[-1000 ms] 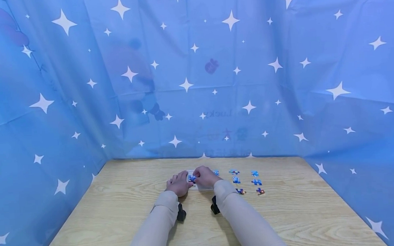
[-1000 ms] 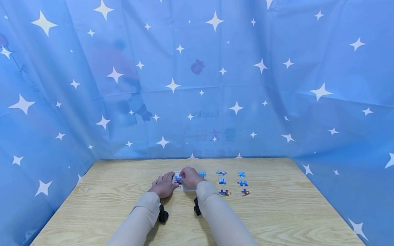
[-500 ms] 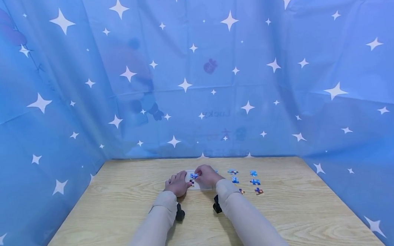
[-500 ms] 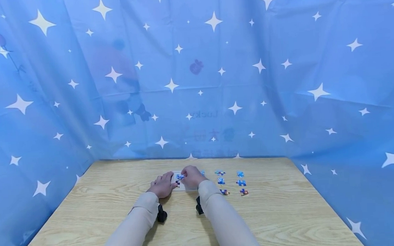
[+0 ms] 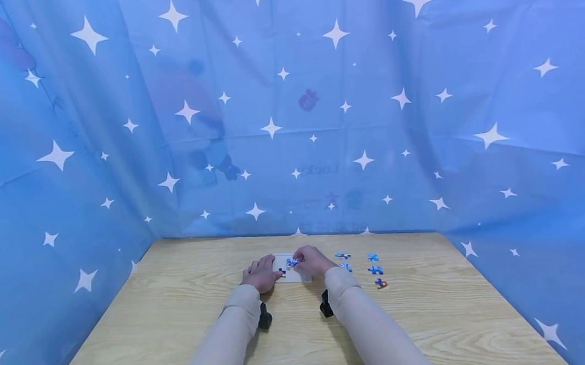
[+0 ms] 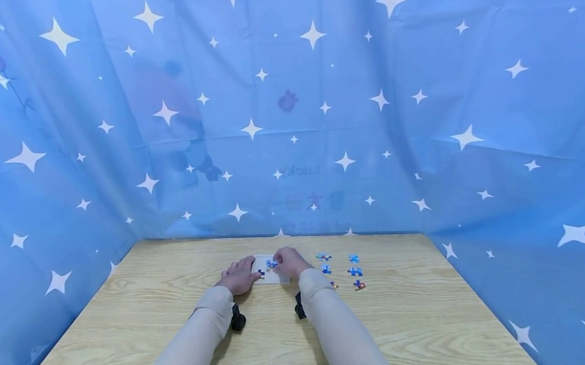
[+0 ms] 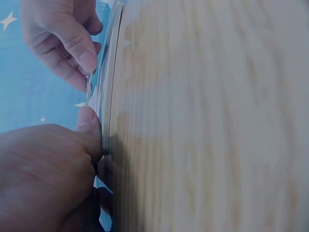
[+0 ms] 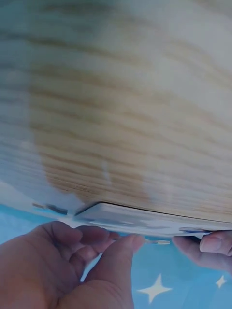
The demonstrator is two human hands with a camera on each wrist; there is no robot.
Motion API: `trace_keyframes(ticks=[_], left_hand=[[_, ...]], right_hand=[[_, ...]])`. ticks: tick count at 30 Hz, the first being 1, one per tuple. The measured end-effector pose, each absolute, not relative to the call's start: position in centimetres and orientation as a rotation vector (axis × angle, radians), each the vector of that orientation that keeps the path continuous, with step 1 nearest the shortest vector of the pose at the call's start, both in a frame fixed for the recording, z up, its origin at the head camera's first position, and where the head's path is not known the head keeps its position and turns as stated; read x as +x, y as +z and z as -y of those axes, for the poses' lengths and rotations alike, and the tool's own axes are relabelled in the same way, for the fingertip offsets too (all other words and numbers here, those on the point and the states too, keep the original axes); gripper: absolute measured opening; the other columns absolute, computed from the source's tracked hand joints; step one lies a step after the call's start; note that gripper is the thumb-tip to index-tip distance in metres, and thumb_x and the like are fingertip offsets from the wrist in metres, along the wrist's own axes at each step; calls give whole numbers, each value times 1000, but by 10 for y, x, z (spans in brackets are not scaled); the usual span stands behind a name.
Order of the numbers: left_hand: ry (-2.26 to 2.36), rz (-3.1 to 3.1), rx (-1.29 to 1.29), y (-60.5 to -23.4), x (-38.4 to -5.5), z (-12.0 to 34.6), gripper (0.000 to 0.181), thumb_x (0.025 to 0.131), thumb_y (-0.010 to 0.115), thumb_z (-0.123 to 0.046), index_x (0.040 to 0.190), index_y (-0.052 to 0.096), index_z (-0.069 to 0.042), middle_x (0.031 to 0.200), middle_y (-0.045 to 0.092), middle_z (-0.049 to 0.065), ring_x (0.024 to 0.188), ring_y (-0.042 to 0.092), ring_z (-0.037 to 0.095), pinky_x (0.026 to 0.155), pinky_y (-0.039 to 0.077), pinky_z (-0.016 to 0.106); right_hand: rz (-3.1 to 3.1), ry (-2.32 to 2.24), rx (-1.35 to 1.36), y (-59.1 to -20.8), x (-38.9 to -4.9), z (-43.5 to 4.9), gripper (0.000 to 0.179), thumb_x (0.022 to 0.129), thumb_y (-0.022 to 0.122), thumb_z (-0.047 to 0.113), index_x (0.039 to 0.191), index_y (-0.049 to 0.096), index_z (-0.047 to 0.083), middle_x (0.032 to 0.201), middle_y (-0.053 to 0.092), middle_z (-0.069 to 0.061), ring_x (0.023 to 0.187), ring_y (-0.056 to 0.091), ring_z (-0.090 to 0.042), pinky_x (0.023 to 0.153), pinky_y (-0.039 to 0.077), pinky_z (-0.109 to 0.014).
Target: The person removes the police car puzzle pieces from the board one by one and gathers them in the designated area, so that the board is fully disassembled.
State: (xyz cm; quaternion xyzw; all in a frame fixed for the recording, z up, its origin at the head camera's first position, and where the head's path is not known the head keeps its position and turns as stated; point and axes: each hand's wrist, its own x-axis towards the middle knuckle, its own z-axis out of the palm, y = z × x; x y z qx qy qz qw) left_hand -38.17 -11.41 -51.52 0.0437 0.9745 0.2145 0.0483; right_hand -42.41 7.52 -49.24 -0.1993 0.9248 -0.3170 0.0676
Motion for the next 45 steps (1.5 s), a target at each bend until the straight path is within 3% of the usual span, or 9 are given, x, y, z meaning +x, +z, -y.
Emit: trace_keyframes(ticks=[35, 45], left_hand=[[710, -2948, 169, -509, -373, 117, 61, 108, 48, -37, 159, 29, -9, 164, 28, 10, 146, 29, 36, 116, 21, 60], [717, -2961, 181, -519, -379, 117, 61, 108, 48, -37, 159, 30, -9, 164, 29, 11, 146, 28, 38, 115, 20, 62]], right_hand=[[-2801, -917, -600, -489, -415, -107, 20, 95, 70, 3, 115, 68, 0, 106, 65, -7, 103, 61, -23, 92, 51, -43], [-2819, -924, -578, -490, -413, -120, 26, 95, 68, 0, 121, 67, -2, 113, 65, -10, 108, 61, -27, 95, 50, -45]])
